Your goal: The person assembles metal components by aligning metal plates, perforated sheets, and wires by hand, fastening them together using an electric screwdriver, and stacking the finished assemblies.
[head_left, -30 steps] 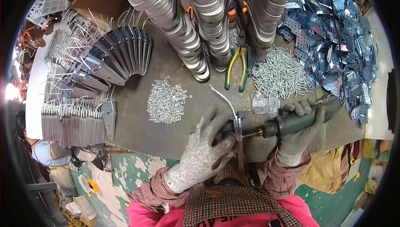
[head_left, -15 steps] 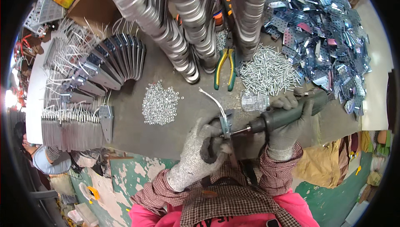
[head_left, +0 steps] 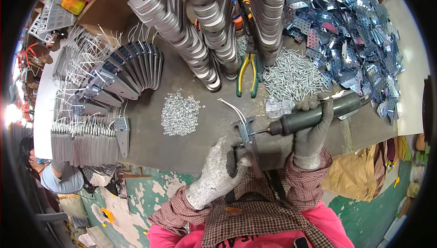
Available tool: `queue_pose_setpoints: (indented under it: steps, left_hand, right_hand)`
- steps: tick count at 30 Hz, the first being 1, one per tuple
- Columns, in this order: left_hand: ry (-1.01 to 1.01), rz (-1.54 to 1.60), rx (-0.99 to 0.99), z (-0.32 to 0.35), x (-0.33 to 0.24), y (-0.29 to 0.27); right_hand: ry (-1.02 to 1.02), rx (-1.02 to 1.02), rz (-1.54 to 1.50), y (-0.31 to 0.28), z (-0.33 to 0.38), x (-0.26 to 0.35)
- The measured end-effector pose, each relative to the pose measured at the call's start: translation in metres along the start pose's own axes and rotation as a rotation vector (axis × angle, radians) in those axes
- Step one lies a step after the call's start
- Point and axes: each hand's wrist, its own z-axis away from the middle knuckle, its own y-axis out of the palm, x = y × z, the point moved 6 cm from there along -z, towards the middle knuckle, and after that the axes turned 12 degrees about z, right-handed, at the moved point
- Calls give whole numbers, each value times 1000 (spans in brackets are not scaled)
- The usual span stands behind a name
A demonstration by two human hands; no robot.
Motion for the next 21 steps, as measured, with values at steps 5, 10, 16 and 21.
queue_pose_setpoints:
  steps: [5,10,16,21]
  left_hand:
    - [318,54,178,-5,-24,-5]
    - [531,17,-29,7,-24,-11]
    - [205,-807,-288,-51,-11,-74]
    - [256,-1143,-4,-85,7,-69]
  right_hand:
    - [80,228,-446,19,2,11]
    - [120,307,-454,29,6,7]
    - [209,188,-411,18,3,-12]
    - [206,210,-392,16,1,-12]
